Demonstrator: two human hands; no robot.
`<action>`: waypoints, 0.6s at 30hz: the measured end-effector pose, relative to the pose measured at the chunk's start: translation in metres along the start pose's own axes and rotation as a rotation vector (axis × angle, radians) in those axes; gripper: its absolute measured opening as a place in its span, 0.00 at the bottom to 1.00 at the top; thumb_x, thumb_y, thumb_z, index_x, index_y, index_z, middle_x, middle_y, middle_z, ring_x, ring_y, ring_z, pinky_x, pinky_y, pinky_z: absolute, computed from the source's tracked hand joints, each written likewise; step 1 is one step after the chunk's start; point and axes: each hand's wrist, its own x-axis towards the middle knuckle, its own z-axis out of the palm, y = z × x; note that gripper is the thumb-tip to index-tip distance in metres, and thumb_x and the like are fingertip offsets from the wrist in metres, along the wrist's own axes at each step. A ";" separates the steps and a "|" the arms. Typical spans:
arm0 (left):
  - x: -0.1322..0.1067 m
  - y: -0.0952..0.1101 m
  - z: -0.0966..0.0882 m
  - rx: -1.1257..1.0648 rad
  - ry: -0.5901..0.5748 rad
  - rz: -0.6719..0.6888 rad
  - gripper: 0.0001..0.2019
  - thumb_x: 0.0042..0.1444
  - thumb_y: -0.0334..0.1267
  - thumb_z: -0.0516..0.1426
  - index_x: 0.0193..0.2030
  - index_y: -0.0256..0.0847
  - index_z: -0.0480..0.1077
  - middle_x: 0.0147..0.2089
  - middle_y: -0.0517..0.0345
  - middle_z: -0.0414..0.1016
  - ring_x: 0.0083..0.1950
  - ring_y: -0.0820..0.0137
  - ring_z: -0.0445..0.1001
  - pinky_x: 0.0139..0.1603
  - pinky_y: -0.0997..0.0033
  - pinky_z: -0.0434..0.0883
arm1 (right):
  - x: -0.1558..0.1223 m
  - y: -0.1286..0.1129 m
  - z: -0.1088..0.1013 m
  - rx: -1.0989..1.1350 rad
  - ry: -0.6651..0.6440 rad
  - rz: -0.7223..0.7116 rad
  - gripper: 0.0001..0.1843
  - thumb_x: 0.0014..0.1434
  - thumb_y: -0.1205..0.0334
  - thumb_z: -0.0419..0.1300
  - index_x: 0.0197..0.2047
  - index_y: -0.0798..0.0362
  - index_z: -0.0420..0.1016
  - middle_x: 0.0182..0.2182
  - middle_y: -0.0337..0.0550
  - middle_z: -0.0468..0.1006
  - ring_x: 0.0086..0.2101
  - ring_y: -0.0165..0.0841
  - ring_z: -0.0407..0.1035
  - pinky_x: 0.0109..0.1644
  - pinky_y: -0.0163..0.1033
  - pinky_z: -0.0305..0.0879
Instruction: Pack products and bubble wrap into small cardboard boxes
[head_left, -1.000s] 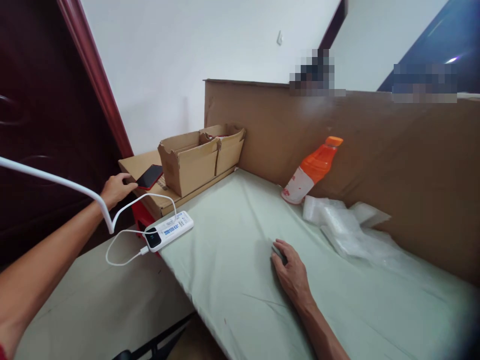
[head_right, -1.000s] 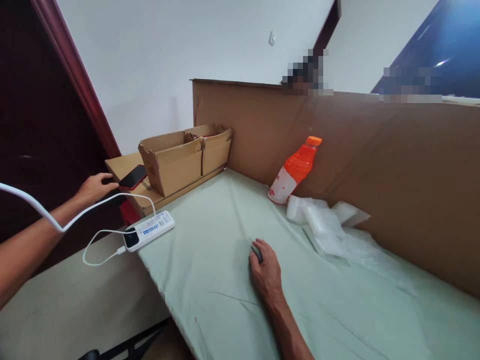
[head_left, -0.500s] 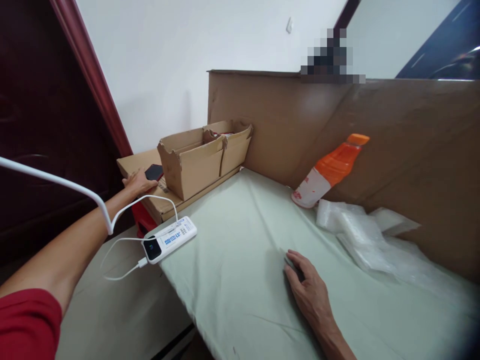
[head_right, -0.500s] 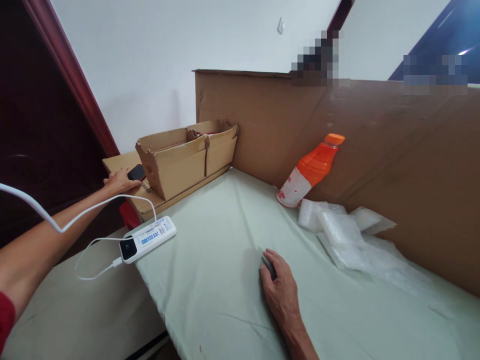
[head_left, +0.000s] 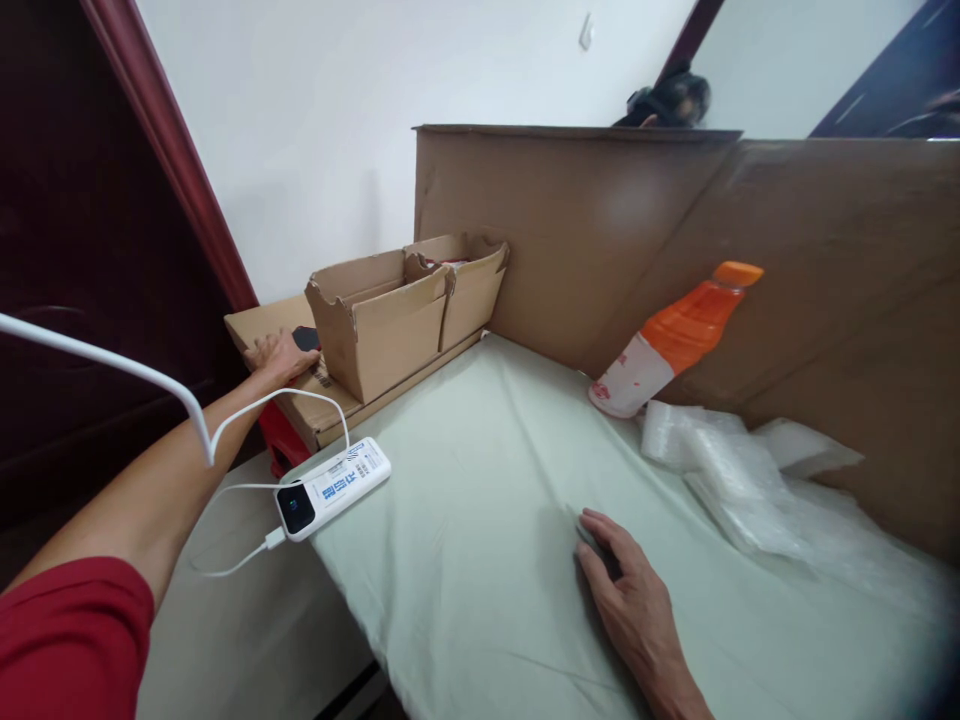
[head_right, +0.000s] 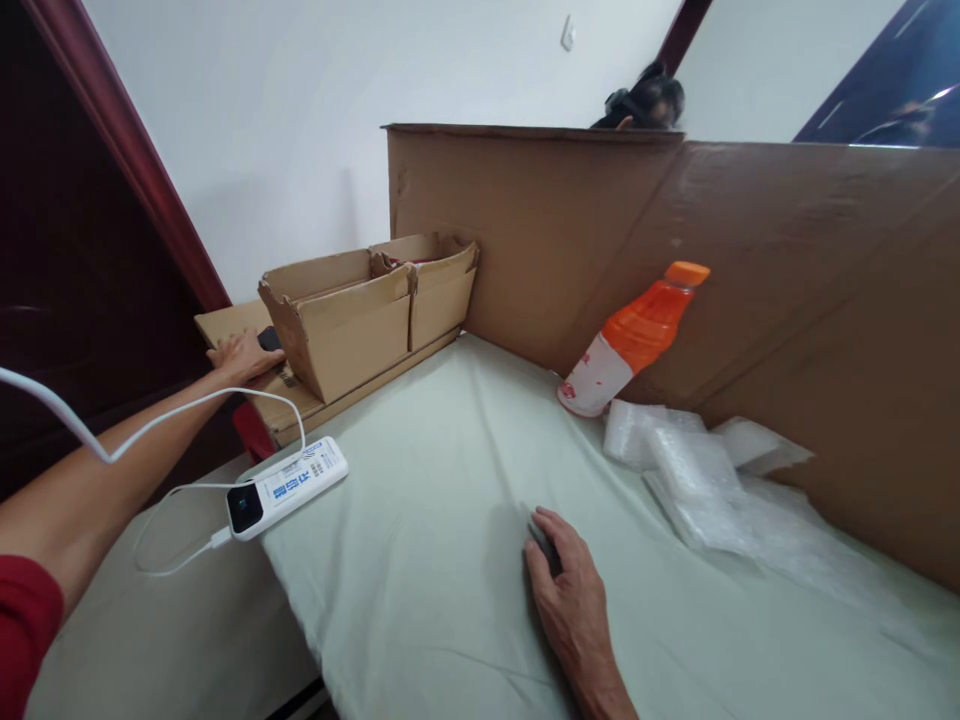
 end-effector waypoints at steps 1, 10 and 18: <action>0.001 0.001 0.001 0.006 0.002 -0.003 0.32 0.52 0.55 0.58 0.57 0.33 0.66 0.60 0.29 0.71 0.62 0.40 0.65 0.56 0.43 0.63 | 0.000 0.001 0.000 -0.002 -0.003 0.001 0.21 0.60 0.50 0.55 0.50 0.51 0.77 0.53 0.50 0.80 0.52 0.44 0.75 0.60 0.54 0.71; 0.010 0.000 0.000 0.030 -0.043 0.013 0.34 0.50 0.56 0.58 0.59 0.38 0.66 0.59 0.34 0.72 0.62 0.39 0.66 0.57 0.45 0.65 | 0.000 0.002 0.000 -0.008 -0.017 -0.001 0.21 0.61 0.50 0.55 0.51 0.51 0.77 0.53 0.51 0.80 0.51 0.45 0.75 0.60 0.54 0.71; 0.005 -0.009 -0.006 0.034 -0.074 0.046 0.35 0.48 0.54 0.58 0.62 0.37 0.64 0.61 0.33 0.71 0.62 0.39 0.68 0.54 0.47 0.68 | 0.002 0.002 -0.001 -0.032 -0.020 -0.014 0.21 0.60 0.50 0.55 0.50 0.53 0.78 0.52 0.52 0.80 0.52 0.46 0.75 0.60 0.55 0.71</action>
